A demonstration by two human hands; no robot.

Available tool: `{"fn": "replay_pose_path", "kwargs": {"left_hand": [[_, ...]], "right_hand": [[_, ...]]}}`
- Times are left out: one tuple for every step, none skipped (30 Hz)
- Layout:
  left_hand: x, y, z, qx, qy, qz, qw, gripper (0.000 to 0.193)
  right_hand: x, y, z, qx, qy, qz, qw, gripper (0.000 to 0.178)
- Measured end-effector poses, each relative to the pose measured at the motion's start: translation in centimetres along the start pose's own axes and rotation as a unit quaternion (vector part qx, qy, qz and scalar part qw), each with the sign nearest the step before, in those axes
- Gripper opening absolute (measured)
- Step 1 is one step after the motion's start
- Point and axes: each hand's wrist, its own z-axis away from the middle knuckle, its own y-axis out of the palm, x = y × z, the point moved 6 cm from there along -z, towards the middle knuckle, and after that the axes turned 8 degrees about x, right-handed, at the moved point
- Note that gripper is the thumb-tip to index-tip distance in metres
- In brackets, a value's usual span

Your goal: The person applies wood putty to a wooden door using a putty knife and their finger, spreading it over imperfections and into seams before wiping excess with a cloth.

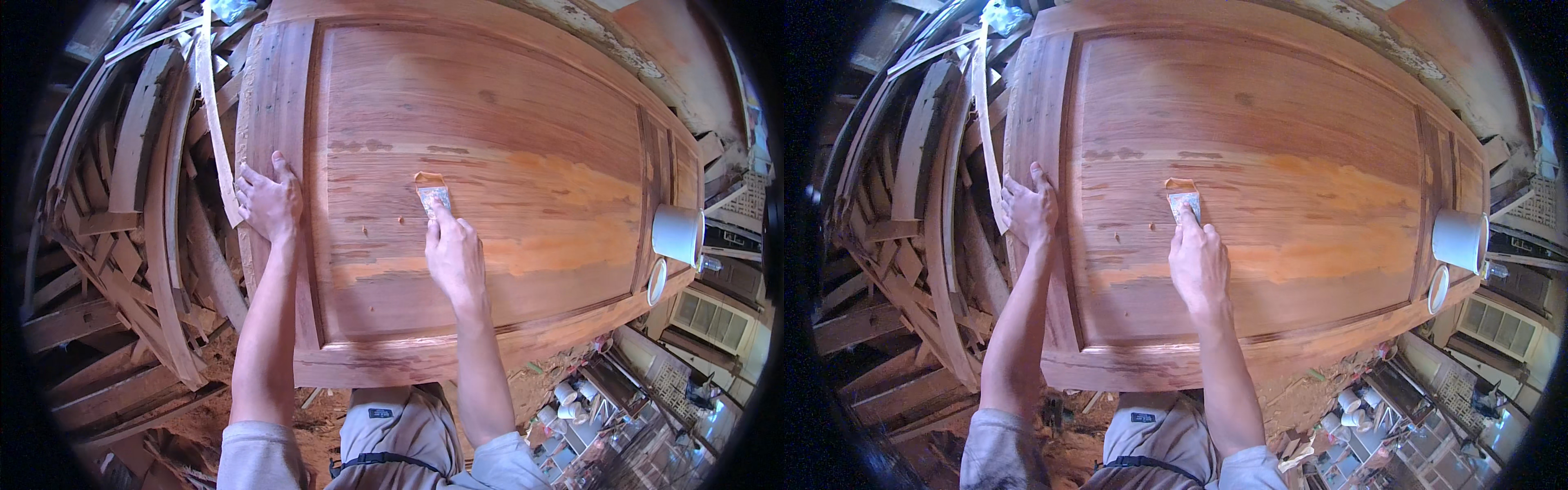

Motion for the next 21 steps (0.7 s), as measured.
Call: {"fn": "replay_pose_path", "kwargs": {"left_hand": [[0.1, 0.1, 0.0, 0.002, 0.002, 0.001, 1.0, 0.078], [0.0, 0.0, 0.0, 0.004, -0.003, 0.002, 1.0, 0.078], [-0.1, 0.0, 0.1, 0.006, -0.007, 0.003, 1.0, 0.079], [-0.2, -0.1, 0.1, 0.02, -0.009, 0.007, 1.0, 0.079], [-0.4, -0.1, 0.2, 0.021, -0.007, 0.007, 1.0, 0.079], [-0.5, -0.1, 0.3, 0.016, -0.008, 0.009, 1.0, 0.079], [-0.6, -0.1, 0.3, 0.012, -0.009, 0.011, 1.0, 0.078], [-0.5, 0.0, 0.3, 0.013, -0.009, 0.01, 1.0, 0.078], [-0.6, 0.1, 0.2, 0.009, -0.007, 0.004, 1.0, 0.078], [-0.5, 0.1, 0.2, 0.006, -0.006, -0.002, 1.0, 0.077], [-0.5, 0.1, 0.2, 0.008, -0.005, -0.002, 1.0, 0.077], [-0.5, 0.0, 0.1, 0.012, -0.008, 0.001, 1.0, 0.077], [-0.4, -0.1, 0.1, 0.016, -0.011, 0.004, 1.0, 0.076], [-0.4, -0.4, 0.0, 0.01, -0.01, 0.004, 1.0, 0.076], [-0.5, -0.1, 0.1, 0.013, -0.007, 0.006, 1.0, 0.076], [-0.7, 0.1, 0.3, 0.014, -0.006, 0.006, 1.0, 0.076], [-0.5, 0.1, 0.2, 0.011, -0.008, 0.001, 1.0, 0.077], [-0.5, 0.0, 0.2, 0.009, -0.009, -0.001, 1.0, 0.077], [-0.6, -0.1, 0.1, 0.003, -0.008, -0.001, 1.0, 0.077], [-0.7, -0.1, 0.3, 0.0, -0.006, 0.0, 1.0, 0.077], [-0.7, -0.1, 0.3, 0.002, -0.006, -0.001, 1.0, 0.077]], "right_hand": [[0.0, -0.4, -0.2, -0.001, 0.002, 0.001, 1.0, 0.04], [0.1, -1.3, -0.5, -0.032, -0.001, -0.013, 0.999, 0.039], [0.0, -2.1, -0.7, -0.063, -0.005, -0.026, 0.998, 0.039], [-0.4, -1.7, -0.8, -0.066, -0.002, -0.026, 0.998, 0.039], [-0.6, -1.2, -1.1, -0.081, -0.011, -0.026, 0.996, 0.039], [-0.9, -1.0, -1.1, -0.096, -0.021, -0.025, 0.995, 0.038], [-1.5, -1.0, -0.8, -0.097, -0.019, -0.025, 0.995, 0.038], [-2.1, -1.0, -0.3, -0.074, -0.008, -0.021, 0.997, 0.038], [-2.6, -1.0, 0.1, -0.05, 0.003, -0.017, 0.999, 0.038], [-2.7, -1.3, 0.0, -0.049, 0.004, -0.017, 0.999, 0.038], [-2.6, -2.2, 0.1, -0.058, -0.003, -0.025, 0.998, 0.038], [-2.5, -2.8, 0.0, -0.067, -0.009, -0.033, 0.997, 0.038], [-2.9, -2.6, -0.5, -0.068, -0.007, -0.032, 0.997, 0.038], [-3.1, -2.2, -1.2, -0.085, -0.022, -0.025, 0.996, 0.038], [-3.5, -1.8, -1.6, -0.102, -0.034, -0.015, 0.994, 0.038], [-4.1, -1.4, -1.2, -0.126, -0.038, -0.023, 0.991, 0.038], [-4.3, -1.5, -0.7, -0.125, -0.039, -0.025, 0.991, 0.038], [-4.8, -1.5, -0.1, -0.102, -0.034, -0.028, 0.994, 0.038], [-5.1, -1.6, 0.1, -0.079, -0.029, -0.03, 0.996, 0.038], [-5.1, -2.1, 0.2, -0.077, -0.028, -0.03, 0.996, 0.038], [-5.0, -2.7, 0.2, -0.076, -0.027, -0.041, 0.996, 0.038]]}}
